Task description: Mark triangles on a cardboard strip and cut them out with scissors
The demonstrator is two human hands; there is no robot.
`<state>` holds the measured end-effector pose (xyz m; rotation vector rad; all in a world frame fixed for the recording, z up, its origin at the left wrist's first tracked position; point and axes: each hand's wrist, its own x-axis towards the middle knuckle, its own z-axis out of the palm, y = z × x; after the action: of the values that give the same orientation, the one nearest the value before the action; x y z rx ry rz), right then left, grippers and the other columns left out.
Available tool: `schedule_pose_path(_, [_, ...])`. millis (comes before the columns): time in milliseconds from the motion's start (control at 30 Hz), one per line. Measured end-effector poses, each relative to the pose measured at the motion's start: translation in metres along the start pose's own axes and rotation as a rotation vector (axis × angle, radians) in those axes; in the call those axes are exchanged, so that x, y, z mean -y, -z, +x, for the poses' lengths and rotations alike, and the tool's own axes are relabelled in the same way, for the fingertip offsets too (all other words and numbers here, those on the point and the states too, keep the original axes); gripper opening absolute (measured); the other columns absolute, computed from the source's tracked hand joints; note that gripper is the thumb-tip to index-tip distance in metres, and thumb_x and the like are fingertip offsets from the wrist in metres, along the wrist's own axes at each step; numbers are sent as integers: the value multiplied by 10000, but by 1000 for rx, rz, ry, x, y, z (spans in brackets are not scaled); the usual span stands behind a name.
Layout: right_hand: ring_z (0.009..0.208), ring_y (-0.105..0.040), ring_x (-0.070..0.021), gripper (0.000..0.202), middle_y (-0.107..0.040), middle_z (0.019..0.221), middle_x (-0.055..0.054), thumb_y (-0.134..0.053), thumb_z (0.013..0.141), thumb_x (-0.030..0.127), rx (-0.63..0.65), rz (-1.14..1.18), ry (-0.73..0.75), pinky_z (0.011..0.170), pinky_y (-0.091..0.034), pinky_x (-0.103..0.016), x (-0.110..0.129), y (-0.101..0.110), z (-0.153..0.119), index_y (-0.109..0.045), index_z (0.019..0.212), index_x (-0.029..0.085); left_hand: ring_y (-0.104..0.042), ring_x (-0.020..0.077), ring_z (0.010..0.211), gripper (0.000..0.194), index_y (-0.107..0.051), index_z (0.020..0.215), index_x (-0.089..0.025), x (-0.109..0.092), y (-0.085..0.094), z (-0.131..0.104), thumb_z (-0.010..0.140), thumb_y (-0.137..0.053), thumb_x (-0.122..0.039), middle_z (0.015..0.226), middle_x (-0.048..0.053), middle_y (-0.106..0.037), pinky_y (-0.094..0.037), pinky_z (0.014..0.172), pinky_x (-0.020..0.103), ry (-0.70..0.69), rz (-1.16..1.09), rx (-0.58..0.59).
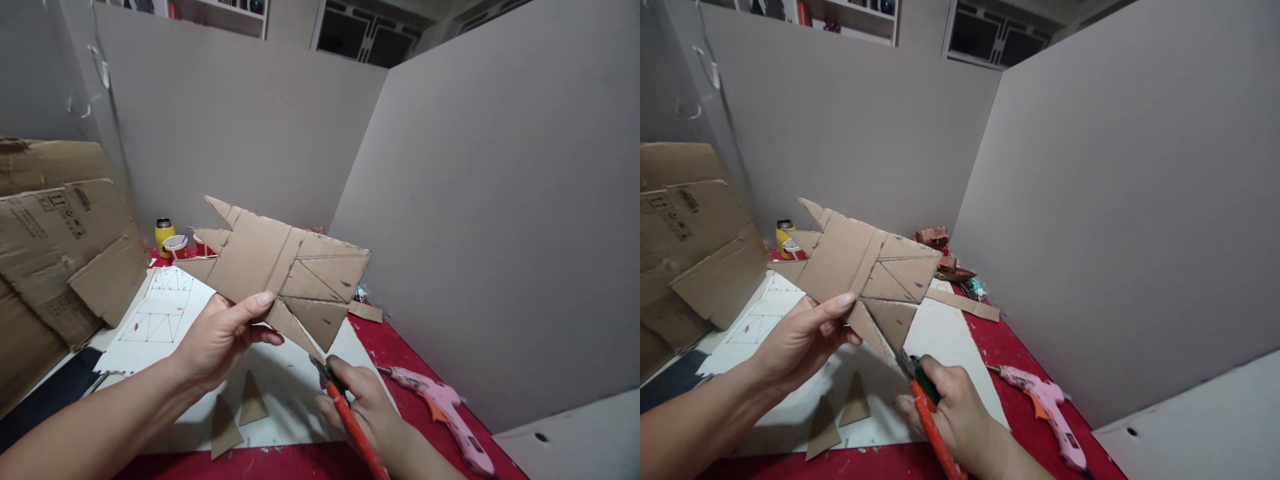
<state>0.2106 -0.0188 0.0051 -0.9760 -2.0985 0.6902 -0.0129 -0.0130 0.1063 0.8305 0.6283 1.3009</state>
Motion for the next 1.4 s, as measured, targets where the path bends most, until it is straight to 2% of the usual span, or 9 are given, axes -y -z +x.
schedule_pose_path(167, [481, -252, -103, 362, -308, 560, 100, -606, 901, 420, -26, -67, 50, 427, -273, -220, -2, 2, -2, -342, 713, 258, -614, 111, 540, 355, -636, 465, -134, -2, 1, 0, 635, -908, -289, 547, 10, -633, -572, 536, 207, 57, -16, 37])
schedule_pose_path(300, [463, -242, -102, 352, -294, 555, 108, -604, 900, 345, -81, -124, 123, 422, -273, -219, 6, 3, 2, -313, 716, 267, -640, 126, 566, 166, -757, 704, -102, -1, 5, 2, 657, -873, -212, 676, 50, -715, -577, 528, 222, 132, -58, -4])
schedule_pose_path(433, [460, -242, -110, 326, -288, 556, 111, -588, 889, 314, -129, -198, 160, 424, -270, -229, 9, 5, 6, -308, 727, 273, -663, 146, 591, 139, -765, 805, -102, 0, 6, 3, 683, -816, -142, 745, 57, -737, -602, 557, 267, 167, -107, -29])
schedule_pose_path(567, [472, -274, -121, 320, -313, 569, 105, -623, 849, 321, -136, -292, 142, 448, -287, -241, 4, 6, 6, -324, 744, 275, -653, 132, 557, 124, -765, 807, -109, 0, 5, 1, 692, -801, -136, 715, 44, -734, -604, 583, 267, 166, -117, -20])
schedule_pose_path(767, [469, -305, -132, 244, -364, 567, 98, -603, 792, 274, -105, -319, 132, 465, -297, -249, 4, 8, 7, -361, 767, 274, -641, 145, 541, 174, -777, 819, -106, -2, 7, 4, 692, -826, -216, 684, 52, -723, -565, 521, 255, 57, -22, 41])
schedule_pose_path(867, [460, -302, -130, 307, -387, 543, 102, -625, 768, 281, -77, -337, 61, 463, -275, -251, 4, 9, 7, -319, 756, 280, -645, 151, 554, 207, -781, 858, -110, -1, 10, 8, 687, -829, -217, 715, 59, -733, -554, 508, 256, 27, 10, 19])
schedule_pose_path(1200, [522, -318, -147, 334, -418, 572, 84, -646, 769, 318, 81, -325, -158, 503, -243, -255, 19, 18, 13, -314, 769, 279, -630, 153, 581, 167, -761, 704, -100, 0, 13, 14, 642, -853, -224, 681, 50, -703, -571, 542, 280, -17, 63, -77])
schedule_pose_path(1300, [536, -322, -150, 329, -421, 587, 80, -646, 781, 336, 92, -338, -171, 514, -241, -253, 20, 20, 14, -323, 779, 276, -626, 145, 556, 175, -716, 592, -116, 3, 14, 15, 657, -848, -209, 614, 35, -676, -573, 543, 271, -36, 59, -70])
schedule_pose_path(1400, [523, -332, -150, 322, -411, 581, 84, -648, 805, 366, 61, -354, -147, 520, -239, -253, 13, 20, 13, -341, 788, 272, -644, 141, 551, 76, -740, 666, -119, -3, 12, 18, 696, -805, -144, 645, 35, -708, -577, 517, 246, -27, -6, -104])
